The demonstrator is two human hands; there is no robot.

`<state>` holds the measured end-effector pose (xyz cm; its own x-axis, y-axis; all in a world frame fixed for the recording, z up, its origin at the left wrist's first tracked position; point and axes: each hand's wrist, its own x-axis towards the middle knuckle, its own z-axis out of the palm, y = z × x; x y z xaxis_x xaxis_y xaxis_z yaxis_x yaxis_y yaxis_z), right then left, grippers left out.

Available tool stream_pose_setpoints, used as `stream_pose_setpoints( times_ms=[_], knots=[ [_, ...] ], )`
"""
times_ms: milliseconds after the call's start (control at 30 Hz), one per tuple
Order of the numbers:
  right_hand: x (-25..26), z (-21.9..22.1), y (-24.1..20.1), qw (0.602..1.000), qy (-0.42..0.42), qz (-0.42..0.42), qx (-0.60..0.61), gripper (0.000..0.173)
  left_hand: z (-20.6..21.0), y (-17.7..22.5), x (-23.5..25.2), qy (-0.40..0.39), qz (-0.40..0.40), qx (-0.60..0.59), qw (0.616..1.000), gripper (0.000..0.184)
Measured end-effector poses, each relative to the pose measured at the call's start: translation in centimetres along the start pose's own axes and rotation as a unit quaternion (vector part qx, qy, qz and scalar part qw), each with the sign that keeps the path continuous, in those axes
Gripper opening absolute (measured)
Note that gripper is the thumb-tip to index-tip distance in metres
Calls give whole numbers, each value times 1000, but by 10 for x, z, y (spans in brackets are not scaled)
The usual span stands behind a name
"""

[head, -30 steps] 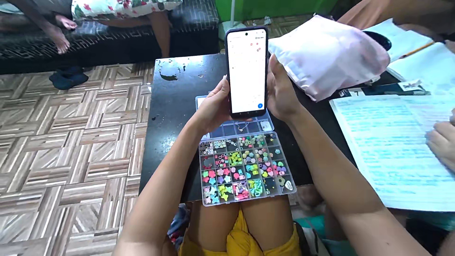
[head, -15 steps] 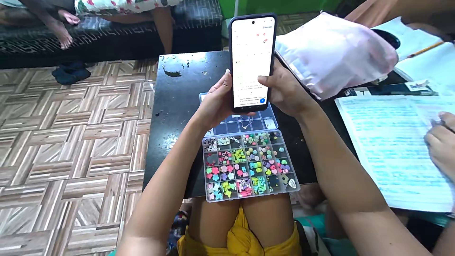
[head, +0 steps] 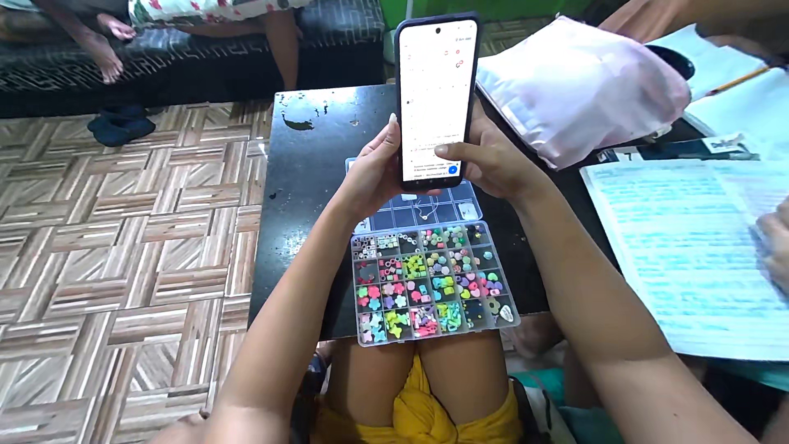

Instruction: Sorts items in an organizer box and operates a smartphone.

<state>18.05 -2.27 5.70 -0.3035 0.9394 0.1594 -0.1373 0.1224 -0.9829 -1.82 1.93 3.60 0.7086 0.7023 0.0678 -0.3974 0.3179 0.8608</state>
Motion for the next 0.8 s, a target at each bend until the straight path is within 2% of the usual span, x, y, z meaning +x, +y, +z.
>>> stream_pose_setpoints(
  times_ms=[800],
  knots=[
    [3,-1,4,1000,17,20,3,69,-4,-2,4,9,-11,-4,1000,45]
  ],
)
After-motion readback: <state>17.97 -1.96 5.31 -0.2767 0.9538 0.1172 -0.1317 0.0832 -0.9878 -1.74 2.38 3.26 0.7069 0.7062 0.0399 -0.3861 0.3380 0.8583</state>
